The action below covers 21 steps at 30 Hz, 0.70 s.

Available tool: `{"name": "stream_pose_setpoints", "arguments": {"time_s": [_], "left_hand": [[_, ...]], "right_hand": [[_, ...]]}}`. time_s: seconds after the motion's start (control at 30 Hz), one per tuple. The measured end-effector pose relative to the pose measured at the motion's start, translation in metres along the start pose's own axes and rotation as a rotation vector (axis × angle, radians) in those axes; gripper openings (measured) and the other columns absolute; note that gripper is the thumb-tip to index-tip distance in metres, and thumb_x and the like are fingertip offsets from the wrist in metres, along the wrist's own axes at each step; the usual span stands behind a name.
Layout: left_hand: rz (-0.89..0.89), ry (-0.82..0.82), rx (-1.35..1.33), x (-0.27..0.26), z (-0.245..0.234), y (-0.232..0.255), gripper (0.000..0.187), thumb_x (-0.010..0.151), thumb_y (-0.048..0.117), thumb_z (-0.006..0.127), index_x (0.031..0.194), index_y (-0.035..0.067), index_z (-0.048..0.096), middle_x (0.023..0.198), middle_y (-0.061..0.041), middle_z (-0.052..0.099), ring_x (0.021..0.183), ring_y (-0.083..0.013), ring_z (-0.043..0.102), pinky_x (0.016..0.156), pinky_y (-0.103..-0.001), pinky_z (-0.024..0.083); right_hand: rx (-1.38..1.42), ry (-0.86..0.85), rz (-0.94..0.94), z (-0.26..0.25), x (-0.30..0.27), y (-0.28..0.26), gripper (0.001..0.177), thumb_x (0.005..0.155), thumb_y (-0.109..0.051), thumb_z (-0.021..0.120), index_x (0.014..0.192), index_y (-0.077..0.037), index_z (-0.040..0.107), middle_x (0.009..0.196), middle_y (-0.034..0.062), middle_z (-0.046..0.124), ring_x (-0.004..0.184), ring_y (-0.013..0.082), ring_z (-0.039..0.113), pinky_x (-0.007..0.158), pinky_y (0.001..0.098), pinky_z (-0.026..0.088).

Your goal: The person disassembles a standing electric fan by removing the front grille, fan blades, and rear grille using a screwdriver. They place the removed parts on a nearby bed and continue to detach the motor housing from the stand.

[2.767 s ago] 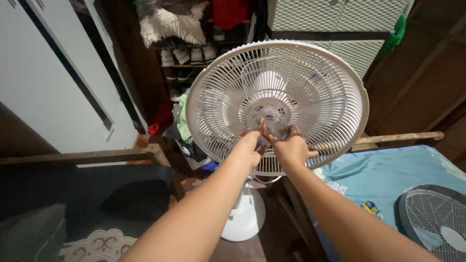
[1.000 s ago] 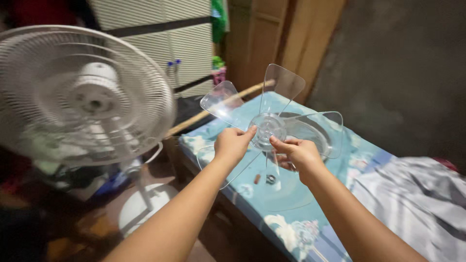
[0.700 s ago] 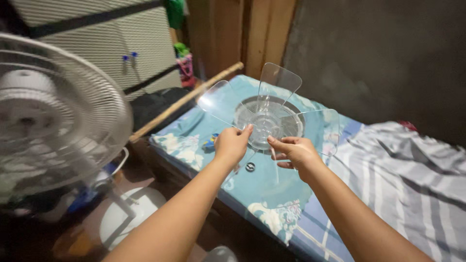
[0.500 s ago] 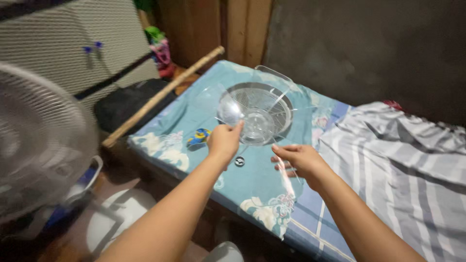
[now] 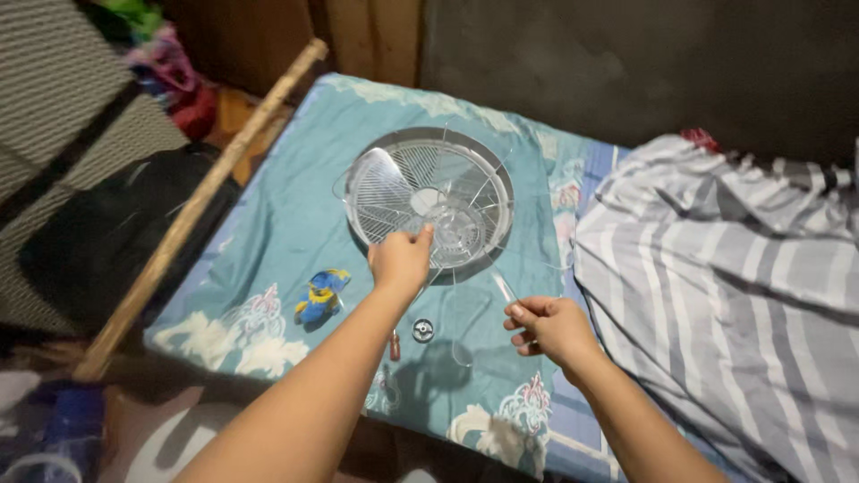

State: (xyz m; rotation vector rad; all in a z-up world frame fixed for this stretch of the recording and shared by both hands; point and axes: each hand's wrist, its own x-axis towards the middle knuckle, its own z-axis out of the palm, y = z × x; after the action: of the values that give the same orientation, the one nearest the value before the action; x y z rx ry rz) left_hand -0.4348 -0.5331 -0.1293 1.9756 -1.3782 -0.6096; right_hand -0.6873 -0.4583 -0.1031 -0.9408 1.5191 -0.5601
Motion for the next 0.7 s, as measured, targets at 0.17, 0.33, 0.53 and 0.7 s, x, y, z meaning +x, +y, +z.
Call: {"name": "stream_pose_setpoints", "arguments": {"time_s": [0.17, 0.33, 0.53, 0.7], "left_hand": [[0.117, -0.180, 0.213, 0.017, 0.052, -0.004, 0.053, 0.096, 0.048, 0.056, 0.111, -0.001, 0.071, 0.117, -0.026, 0.067, 0.120, -0.0431, 0.058, 0.118, -0.064, 0.017], [0.121, -0.251, 0.174, -0.011, 0.103, -0.023, 0.051, 0.090, 0.038, 0.065, 0.124, -0.001, 0.065, 0.131, -0.023, 0.060, 0.132, -0.0400, 0.048, 0.119, -0.059, 0.020], [0.098, -0.319, 0.114, -0.052, 0.134, -0.039, 0.043, 0.088, 0.030, 0.069, 0.119, 0.001, 0.068, 0.128, -0.022, 0.062, 0.129, -0.0393, 0.051, 0.118, -0.055, 0.024], [0.098, -0.366, 0.131, -0.071, 0.156, -0.045, 0.041, 0.086, 0.027, 0.070, 0.118, 0.000, 0.068, 0.126, -0.022, 0.064, 0.126, -0.0402, 0.052, 0.117, -0.053, 0.028]], "right_hand": [[0.118, 0.134, 0.056, 0.002, 0.050, 0.054, 0.026, 0.098, -0.020, 0.065, 0.112, -0.001, 0.076, 0.094, 0.0105, 0.076, 0.070, 0.0174, 0.065, 0.060, 0.0325, 0.055], [0.175, 0.250, 0.182, -0.015, 0.072, 0.127, 0.026, 0.100, -0.019, 0.062, 0.114, -0.001, 0.075, 0.096, 0.0096, 0.076, 0.075, 0.0183, 0.066, 0.063, 0.0337, 0.055], [0.277, 0.306, 0.311, -0.030, 0.091, 0.202, 0.028, 0.102, -0.023, 0.061, 0.117, -0.003, 0.073, 0.098, 0.0073, 0.074, 0.080, 0.0168, 0.067, 0.067, 0.0332, 0.055], [0.261, 0.300, 0.360, -0.040, 0.103, 0.247, 0.027, 0.103, -0.023, 0.061, 0.116, -0.004, 0.074, 0.097, 0.0060, 0.074, 0.077, 0.0160, 0.065, 0.066, 0.0327, 0.054]]}}
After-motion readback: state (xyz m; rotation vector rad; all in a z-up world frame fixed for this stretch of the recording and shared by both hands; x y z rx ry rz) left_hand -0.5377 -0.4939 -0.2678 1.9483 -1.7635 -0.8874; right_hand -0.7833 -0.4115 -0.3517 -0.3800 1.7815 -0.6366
